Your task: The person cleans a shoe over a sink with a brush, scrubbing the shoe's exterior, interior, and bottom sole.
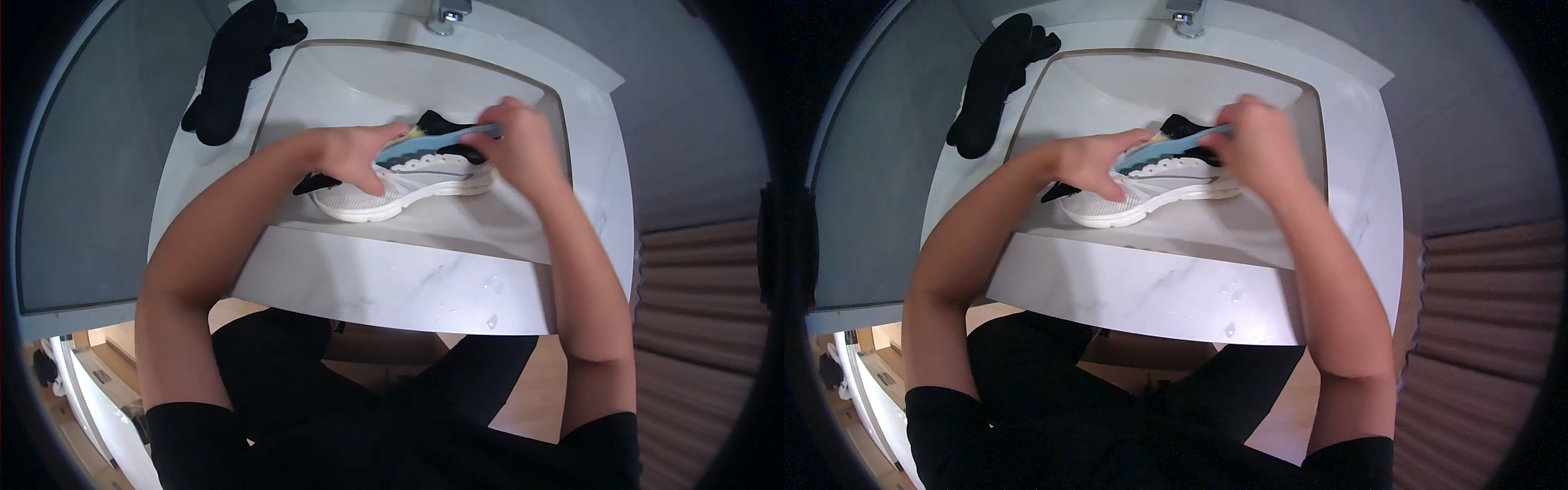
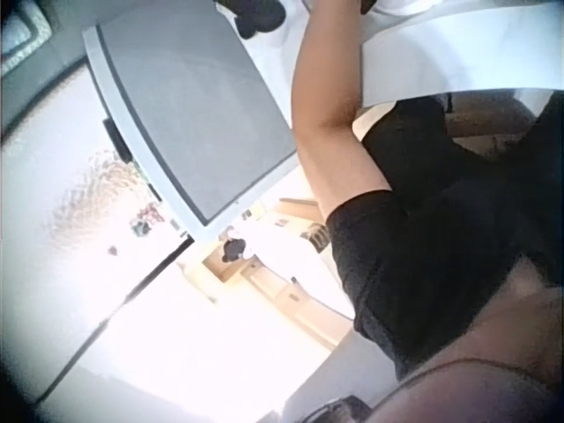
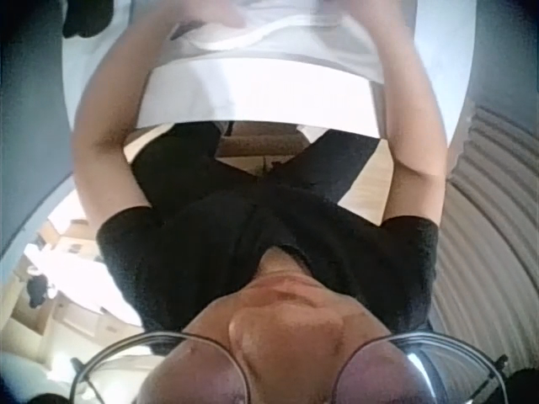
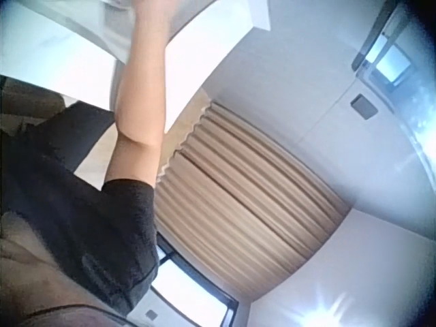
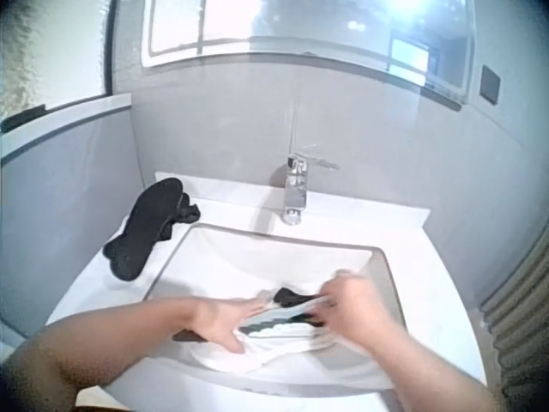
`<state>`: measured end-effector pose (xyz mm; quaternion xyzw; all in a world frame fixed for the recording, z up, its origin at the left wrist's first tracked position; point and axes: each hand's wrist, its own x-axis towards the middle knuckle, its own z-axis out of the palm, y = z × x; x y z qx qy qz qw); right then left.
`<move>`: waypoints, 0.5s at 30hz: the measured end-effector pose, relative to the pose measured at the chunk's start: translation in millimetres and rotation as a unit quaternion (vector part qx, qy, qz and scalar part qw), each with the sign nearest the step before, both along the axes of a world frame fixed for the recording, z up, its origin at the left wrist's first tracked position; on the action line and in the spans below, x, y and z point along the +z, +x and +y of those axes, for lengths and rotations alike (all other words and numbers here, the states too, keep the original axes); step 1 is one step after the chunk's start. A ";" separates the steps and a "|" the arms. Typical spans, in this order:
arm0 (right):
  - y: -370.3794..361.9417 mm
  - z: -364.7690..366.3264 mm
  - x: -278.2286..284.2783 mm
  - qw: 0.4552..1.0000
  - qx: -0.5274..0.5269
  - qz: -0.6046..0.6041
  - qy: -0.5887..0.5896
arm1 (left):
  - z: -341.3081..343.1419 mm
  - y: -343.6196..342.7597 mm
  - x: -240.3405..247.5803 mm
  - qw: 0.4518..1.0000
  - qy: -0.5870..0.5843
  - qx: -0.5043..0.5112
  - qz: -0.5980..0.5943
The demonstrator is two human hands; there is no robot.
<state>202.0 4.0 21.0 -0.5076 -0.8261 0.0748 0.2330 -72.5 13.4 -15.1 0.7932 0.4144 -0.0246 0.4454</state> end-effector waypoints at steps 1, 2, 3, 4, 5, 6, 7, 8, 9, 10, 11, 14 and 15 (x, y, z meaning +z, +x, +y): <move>-19.5 -10.4 -0.5 0.999 0.028 0.022 -0.017 | -1.9 -2.8 3.7 1.000 -0.011 0.004 0.010; -29.7 -16.9 4.8 0.998 0.029 0.044 -0.047 | -5.4 -2.9 9.2 1.000 -0.012 0.002 0.008; -25.1 -12.7 3.5 0.998 0.039 0.039 -0.034 | -7.8 -1.2 17.0 0.999 -0.028 0.036 -0.004; -17.3 -7.9 2.6 0.998 0.050 0.033 -0.021 | -7.7 0.4 20.7 0.997 -0.044 0.069 -0.017; -4.4 -5.0 5.3 0.998 0.048 0.030 -0.019 | -2.1 3.5 15.5 0.997 -0.041 0.067 -0.020; 7.7 -0.8 7.7 0.996 0.072 0.037 -0.035 | 1.1 2.1 6.1 0.989 -0.059 0.121 -0.062; 20.1 3.1 11.0 0.993 0.095 0.044 -0.051 | 4.5 1.1 -1.0 0.977 -0.074 0.173 -0.104; 30.5 3.1 17.6 0.994 0.091 0.032 -0.049 | 8.1 1.9 -5.9 0.975 -0.074 0.181 -0.104; 36.7 -1.1 30.2 0.992 0.086 0.037 -0.087 | 11.5 3.7 -9.5 0.984 -0.051 0.156 -0.064; 37.7 -6.7 39.8 0.991 0.092 0.037 -0.087 | 14.6 2.8 -15.2 0.991 -0.028 0.128 -0.024; 37.7 -11.7 47.2 0.989 0.092 0.026 -0.109 | 16.2 -1.3 -31.1 0.993 0.034 0.114 -0.022; 38.0 -22.1 60.8 0.987 0.090 0.001 -0.130 | 18.1 9.1 -19.4 0.982 0.126 0.125 0.069; 38.3 -23.5 64.9 0.987 0.097 -0.011 -0.125 | 16.8 10.2 -19.1 0.982 0.125 0.124 0.069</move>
